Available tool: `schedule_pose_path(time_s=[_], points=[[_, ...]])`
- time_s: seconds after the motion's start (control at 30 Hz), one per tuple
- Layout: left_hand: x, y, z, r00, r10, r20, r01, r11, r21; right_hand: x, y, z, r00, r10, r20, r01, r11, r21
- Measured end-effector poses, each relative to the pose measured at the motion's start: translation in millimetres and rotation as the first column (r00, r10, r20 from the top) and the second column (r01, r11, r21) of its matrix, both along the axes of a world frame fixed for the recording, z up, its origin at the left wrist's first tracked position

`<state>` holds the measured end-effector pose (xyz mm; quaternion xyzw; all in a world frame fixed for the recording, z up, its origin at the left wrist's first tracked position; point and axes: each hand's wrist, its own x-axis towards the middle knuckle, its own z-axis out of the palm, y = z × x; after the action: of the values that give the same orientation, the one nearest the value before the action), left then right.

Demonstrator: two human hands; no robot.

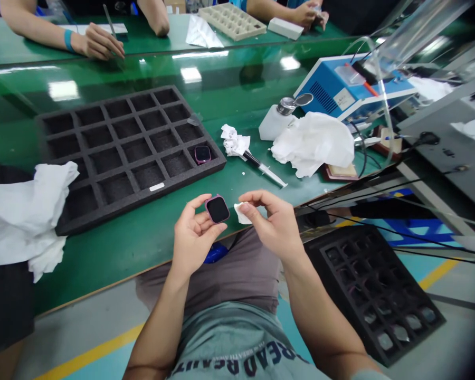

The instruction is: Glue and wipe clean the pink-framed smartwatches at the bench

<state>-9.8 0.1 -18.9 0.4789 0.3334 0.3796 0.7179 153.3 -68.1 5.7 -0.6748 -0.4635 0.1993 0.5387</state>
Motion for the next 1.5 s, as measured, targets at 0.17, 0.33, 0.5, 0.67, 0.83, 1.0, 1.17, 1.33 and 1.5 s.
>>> schedule_pose_path(time_s=[0.17,0.33,0.5,0.67,0.83,1.0,1.17,1.33,1.5], points=[[0,-3,-3.4,0.996,-0.085,-0.022,0.085,0.996,0.02,0,18,9.9,0.966,0.131,0.222,-0.141,0.99,0.03],[0,-7,-9.9,0.989,-0.116,-0.094,0.126,0.987,0.104,1,33,16.5,0.875,0.282,0.393,-0.28,0.958,-0.062],[0,-8,-10.7,0.98,-0.12,-0.16,0.142,0.98,0.137,-2,33,16.4,0.782,0.405,0.474,-0.396,0.91,-0.125],[1,-7,-7.4,0.992,-0.102,-0.072,0.102,0.995,-0.012,-3,22,18.9,0.706,0.453,0.544,-0.435,0.884,-0.172],[2,-6,-2.6,0.998,-0.064,-0.011,0.062,0.993,-0.097,19,5,10.0,0.641,0.348,0.684,-0.361,0.923,-0.131],[1,-5,-1.5,0.999,-0.035,0.01,0.036,0.995,-0.089,48,-6,0.5,0.722,0.195,0.664,-0.205,0.977,-0.064],[2,-4,0.1,0.999,-0.039,-0.025,0.037,0.997,-0.065,29,-1,10.5,0.766,0.224,0.603,-0.3,0.954,0.026],[3,-6,2.6,0.999,-0.023,-0.047,0.021,0.999,-0.039,3,11,9.4,0.688,0.317,0.652,-0.394,0.919,-0.031],[2,-5,4.7,1.0,-0.005,-0.027,0.003,0.998,-0.063,26,14,-10.6,0.736,0.238,0.633,-0.322,0.946,0.019]])
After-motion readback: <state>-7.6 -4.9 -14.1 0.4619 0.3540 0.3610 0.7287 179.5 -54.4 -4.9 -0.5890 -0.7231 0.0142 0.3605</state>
